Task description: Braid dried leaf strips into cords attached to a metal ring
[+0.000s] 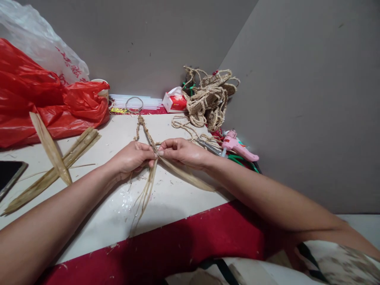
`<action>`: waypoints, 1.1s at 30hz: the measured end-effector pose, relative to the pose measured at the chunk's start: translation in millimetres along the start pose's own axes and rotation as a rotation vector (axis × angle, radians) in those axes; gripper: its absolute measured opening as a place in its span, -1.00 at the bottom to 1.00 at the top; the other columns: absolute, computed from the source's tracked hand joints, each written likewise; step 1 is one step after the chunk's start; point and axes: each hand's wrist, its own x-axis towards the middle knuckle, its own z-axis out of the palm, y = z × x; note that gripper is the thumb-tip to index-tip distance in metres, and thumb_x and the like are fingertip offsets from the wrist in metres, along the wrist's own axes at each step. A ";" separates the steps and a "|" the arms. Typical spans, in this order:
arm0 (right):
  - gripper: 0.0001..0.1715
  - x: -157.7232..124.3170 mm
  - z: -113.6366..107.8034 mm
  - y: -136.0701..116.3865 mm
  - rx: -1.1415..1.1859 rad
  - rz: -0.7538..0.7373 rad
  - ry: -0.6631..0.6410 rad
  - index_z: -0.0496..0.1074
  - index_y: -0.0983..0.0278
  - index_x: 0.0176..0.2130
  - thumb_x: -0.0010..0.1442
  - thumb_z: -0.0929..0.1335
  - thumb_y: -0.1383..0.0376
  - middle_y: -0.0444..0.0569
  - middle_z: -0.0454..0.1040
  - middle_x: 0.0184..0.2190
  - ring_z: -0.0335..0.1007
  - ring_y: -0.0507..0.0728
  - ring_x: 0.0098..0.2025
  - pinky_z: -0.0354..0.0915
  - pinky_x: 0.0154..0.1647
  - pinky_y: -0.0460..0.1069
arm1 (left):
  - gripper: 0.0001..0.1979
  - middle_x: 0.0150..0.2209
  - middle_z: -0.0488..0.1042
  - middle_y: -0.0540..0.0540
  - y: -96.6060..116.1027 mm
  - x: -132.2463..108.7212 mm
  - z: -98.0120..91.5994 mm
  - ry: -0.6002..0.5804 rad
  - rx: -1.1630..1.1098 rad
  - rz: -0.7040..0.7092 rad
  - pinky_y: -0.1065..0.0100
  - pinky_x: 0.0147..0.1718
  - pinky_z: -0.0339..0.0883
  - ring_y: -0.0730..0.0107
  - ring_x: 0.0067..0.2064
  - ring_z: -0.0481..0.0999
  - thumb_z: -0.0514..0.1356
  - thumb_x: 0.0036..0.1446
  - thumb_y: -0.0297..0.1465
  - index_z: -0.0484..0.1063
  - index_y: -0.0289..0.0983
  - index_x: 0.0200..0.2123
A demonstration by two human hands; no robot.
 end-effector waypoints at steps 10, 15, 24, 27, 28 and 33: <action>-0.64 1.6 -0.9 2.8 -0.257 -0.175 -0.046 0.31 0.35 -0.45 0.15 0.31 0.10 -0.20 0.15 -0.56 -0.01 -0.07 -0.51 -0.02 -0.50 -0.13 | -0.68 -0.79 -0.06 0.13 4.2 -1.5 0.3 -0.077 -0.092 -0.020 0.48 -0.73 -0.31 0.68 -0.73 -0.16 0.11 0.06 -0.37 0.36 -0.37 -0.68; -0.64 7.1 -10.3 -0.9 0.018 -0.016 -0.245 0.27 0.34 -0.47 0.14 0.35 0.11 -0.31 -0.01 -0.70 -0.19 -0.12 -0.68 -0.19 -0.69 -0.16 | -0.64 -0.80 -0.03 0.12 3.2 -0.3 -3.5 -0.105 -0.074 0.000 0.50 -0.73 -0.27 0.69 -0.73 -0.11 0.13 0.11 -0.32 0.34 -0.37 -0.67; -0.65 12.6 -8.4 1.2 0.393 0.177 -0.370 0.18 0.30 -0.54 0.18 0.31 0.20 -0.34 -0.07 -0.78 -0.30 -0.14 -0.76 -0.24 -0.81 -0.22 | -0.68 -0.77 0.08 0.10 6.0 -0.2 -12.1 -0.140 -0.017 -0.018 0.49 -0.73 -0.28 0.70 -0.74 -0.07 0.20 0.06 -0.34 0.29 -0.34 -0.66; -0.63 12.3 -3.9 1.6 0.415 0.212 -0.358 0.13 0.28 -0.58 0.19 0.27 0.23 -0.33 -0.07 -0.79 -0.31 -0.13 -0.77 -0.24 -0.82 -0.22 | -0.69 -0.78 0.08 0.10 6.4 -0.3 -12.0 -0.150 0.031 -0.021 0.48 -0.73 -0.28 0.70 -0.74 -0.06 0.21 0.03 -0.34 0.29 -0.34 -0.66; -0.62 12.3 -2.0 1.9 0.409 0.217 -0.344 0.11 0.28 -0.60 0.19 0.26 0.25 -0.33 -0.07 -0.79 -0.31 -0.13 -0.77 -0.25 -0.83 -0.22 | -0.70 -0.78 0.08 0.10 6.8 -0.6 -11.8 -0.151 0.054 -0.021 0.48 -0.73 -0.28 0.69 -0.74 -0.06 0.21 0.02 -0.34 0.29 -0.34 -0.66; -0.67 11.5 6.9 2.2 0.325 0.202 -0.223 0.11 0.28 -0.63 0.11 0.24 0.32 -0.32 -0.07 -0.81 -0.31 -0.13 -0.78 -0.27 -0.84 -0.21 | -0.77 -0.75 0.22 0.05 7.6 -0.8 -11.4 -0.124 0.158 -0.016 0.46 -0.73 -0.28 0.70 -0.74 -0.03 0.20 -0.02 -0.39 0.33 -0.35 -0.64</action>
